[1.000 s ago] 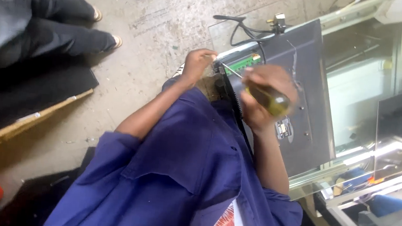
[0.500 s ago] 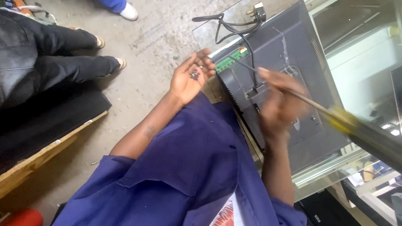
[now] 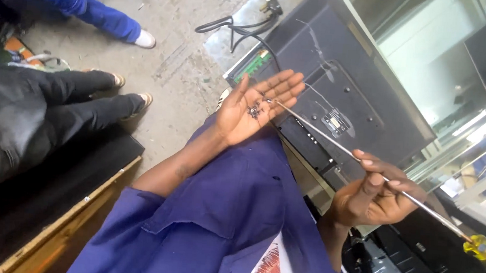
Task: Unscrew the back panel of a television using a manual screwdriver.
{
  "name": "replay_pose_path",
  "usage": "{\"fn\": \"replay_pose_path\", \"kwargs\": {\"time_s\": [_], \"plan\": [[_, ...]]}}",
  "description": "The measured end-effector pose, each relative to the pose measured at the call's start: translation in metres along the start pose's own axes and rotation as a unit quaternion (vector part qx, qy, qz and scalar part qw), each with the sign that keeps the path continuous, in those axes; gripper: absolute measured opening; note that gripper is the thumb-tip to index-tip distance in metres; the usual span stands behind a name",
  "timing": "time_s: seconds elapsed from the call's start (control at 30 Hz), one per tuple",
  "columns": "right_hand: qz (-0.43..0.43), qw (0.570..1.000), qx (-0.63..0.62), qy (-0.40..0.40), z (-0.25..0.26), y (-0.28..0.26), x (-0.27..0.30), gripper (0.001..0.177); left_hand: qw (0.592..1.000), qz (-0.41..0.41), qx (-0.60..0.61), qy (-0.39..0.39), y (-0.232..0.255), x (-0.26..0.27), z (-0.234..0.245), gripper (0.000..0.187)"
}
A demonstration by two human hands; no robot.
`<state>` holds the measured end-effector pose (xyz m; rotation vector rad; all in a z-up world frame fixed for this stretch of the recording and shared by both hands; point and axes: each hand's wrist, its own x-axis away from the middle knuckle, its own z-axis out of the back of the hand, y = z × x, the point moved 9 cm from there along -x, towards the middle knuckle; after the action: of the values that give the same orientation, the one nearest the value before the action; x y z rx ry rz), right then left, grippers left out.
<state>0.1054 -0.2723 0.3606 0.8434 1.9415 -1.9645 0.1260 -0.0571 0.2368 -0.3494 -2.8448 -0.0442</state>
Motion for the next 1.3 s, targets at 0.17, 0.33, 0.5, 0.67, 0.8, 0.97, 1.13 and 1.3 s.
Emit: {"fn": "replay_pose_path", "kwargs": {"time_s": [0.17,0.33,0.5,0.67,0.8,0.97,1.13,1.3], "plan": [[-0.028,0.999,0.031,0.024,0.014,0.001,0.004,0.025,0.998,0.057,-0.005,-0.009,-0.023,-0.004,-0.005,0.087],[-0.029,0.998,0.033,0.039,0.023,0.004,0.007,0.022,0.997,0.072,-0.016,-0.006,-0.034,-0.007,-0.008,0.089],[-0.023,0.999,0.03,0.038,0.029,0.007,0.008,0.021,0.996,0.079,-0.034,-0.028,-0.04,-0.006,-0.012,0.088],[-0.031,0.998,0.023,0.048,0.035,0.009,0.009,0.023,0.993,0.093,-0.065,-0.043,-0.045,-0.005,-0.011,0.087],[-0.011,0.998,0.038,0.055,0.039,0.001,0.004,0.023,0.976,0.047,-0.175,-0.122,-0.045,-0.005,0.003,0.062],[-0.032,0.996,0.029,0.078,0.048,0.001,0.005,0.024,0.958,-0.023,-0.286,0.001,-0.038,-0.009,0.033,0.031],[-0.035,0.996,0.031,0.081,0.056,-0.001,0.008,0.024,0.956,-0.019,-0.291,0.042,-0.038,-0.012,0.05,0.023],[-0.035,0.993,0.023,0.106,0.069,-0.005,0.009,0.028,0.958,-0.01,-0.281,0.047,-0.042,-0.013,0.06,0.028]]}}
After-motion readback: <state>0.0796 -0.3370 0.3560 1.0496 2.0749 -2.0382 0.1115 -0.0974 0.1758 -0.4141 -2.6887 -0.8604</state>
